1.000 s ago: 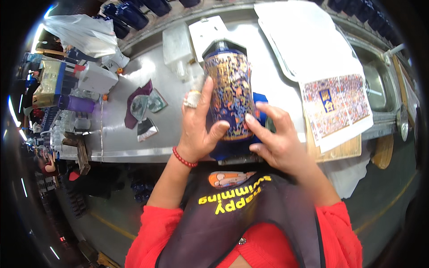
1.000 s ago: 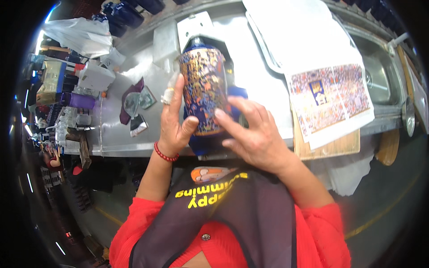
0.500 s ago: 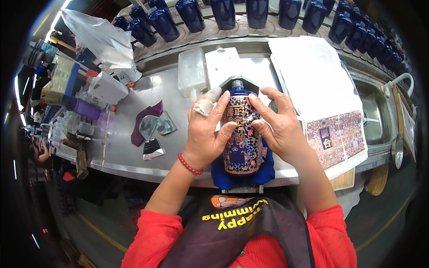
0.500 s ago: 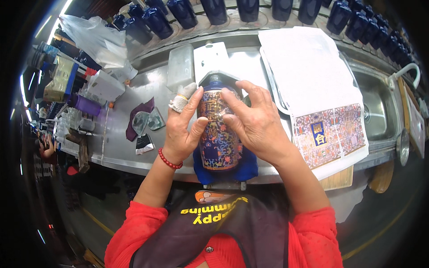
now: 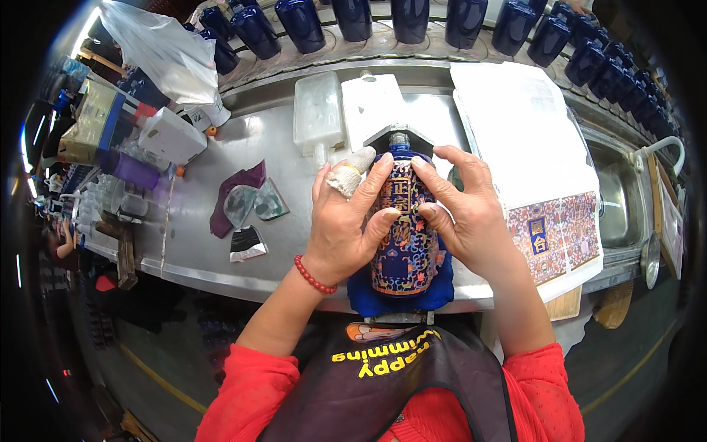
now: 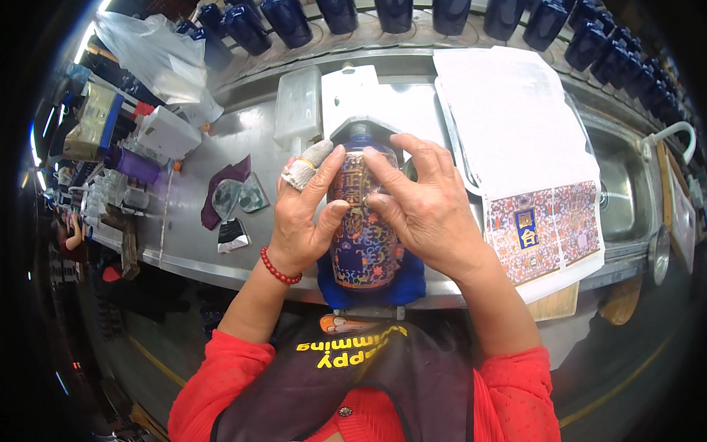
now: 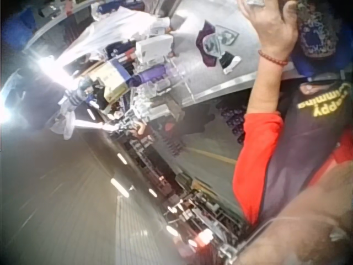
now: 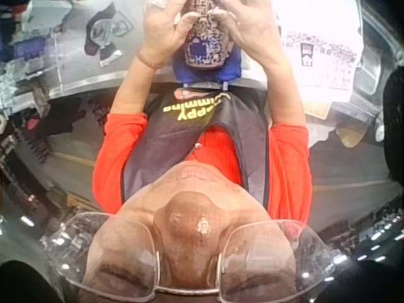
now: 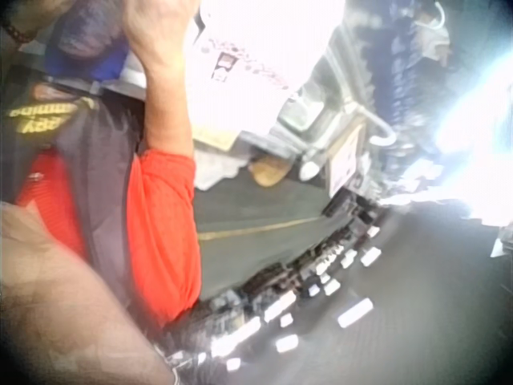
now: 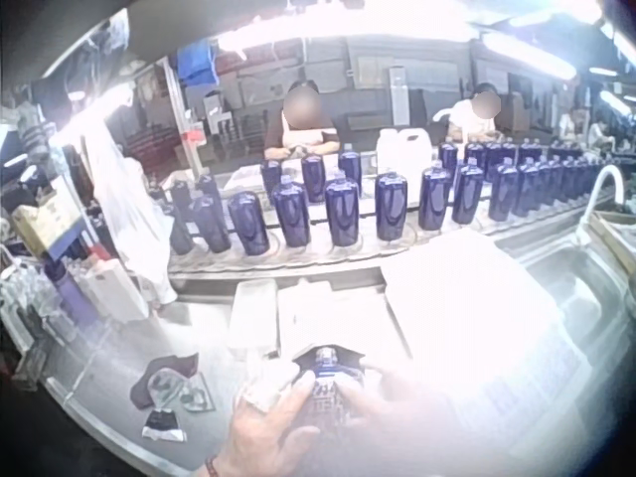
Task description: The person applies decorative stickers to a dark blue ceramic bottle. They smooth the first sticker with a green squeegee, then apply a second sticker to the opposite side and smooth it. The bottle remains on a blue cloth on the workbench throughout.
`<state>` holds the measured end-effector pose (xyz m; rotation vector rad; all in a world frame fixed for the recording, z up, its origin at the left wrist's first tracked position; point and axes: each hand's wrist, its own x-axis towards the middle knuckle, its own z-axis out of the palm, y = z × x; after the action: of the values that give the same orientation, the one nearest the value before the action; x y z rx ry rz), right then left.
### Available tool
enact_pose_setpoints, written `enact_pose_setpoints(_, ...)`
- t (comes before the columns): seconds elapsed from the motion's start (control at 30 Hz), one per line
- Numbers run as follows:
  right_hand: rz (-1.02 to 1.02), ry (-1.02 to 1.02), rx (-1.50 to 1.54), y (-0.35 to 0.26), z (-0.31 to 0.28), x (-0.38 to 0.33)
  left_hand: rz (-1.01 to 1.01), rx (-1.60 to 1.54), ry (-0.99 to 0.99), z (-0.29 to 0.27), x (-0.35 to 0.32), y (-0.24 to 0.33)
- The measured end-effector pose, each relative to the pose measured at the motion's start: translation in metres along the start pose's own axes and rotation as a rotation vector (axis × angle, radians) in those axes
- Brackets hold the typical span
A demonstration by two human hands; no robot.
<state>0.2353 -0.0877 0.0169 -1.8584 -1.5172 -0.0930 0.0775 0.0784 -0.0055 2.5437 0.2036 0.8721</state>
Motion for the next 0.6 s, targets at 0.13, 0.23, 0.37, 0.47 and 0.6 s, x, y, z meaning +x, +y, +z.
enact_pose_setpoints(0.13,0.008,-0.005,0.017,-0.002,0.001,0.002,-0.027,-0.013,-0.005,0.001,0.000,0.003)
enact_pose_setpoints(0.23,0.013,0.013,0.020,-0.002,0.002,0.001,-0.028,-0.022,0.010,0.001,0.001,0.005)
enact_pose_setpoints(0.37,0.026,0.005,0.019,0.001,0.004,-0.002,-0.007,-0.037,0.005,0.001,0.003,0.004)
enact_pose_setpoints(0.47,0.060,-0.023,0.029,0.004,0.001,-0.006,-0.005,-0.043,0.002,0.000,0.003,0.003)
enact_pose_setpoints(0.6,0.061,-0.005,0.017,-0.003,-0.008,-0.024,-0.002,-0.087,-0.017,-0.001,0.003,0.002)
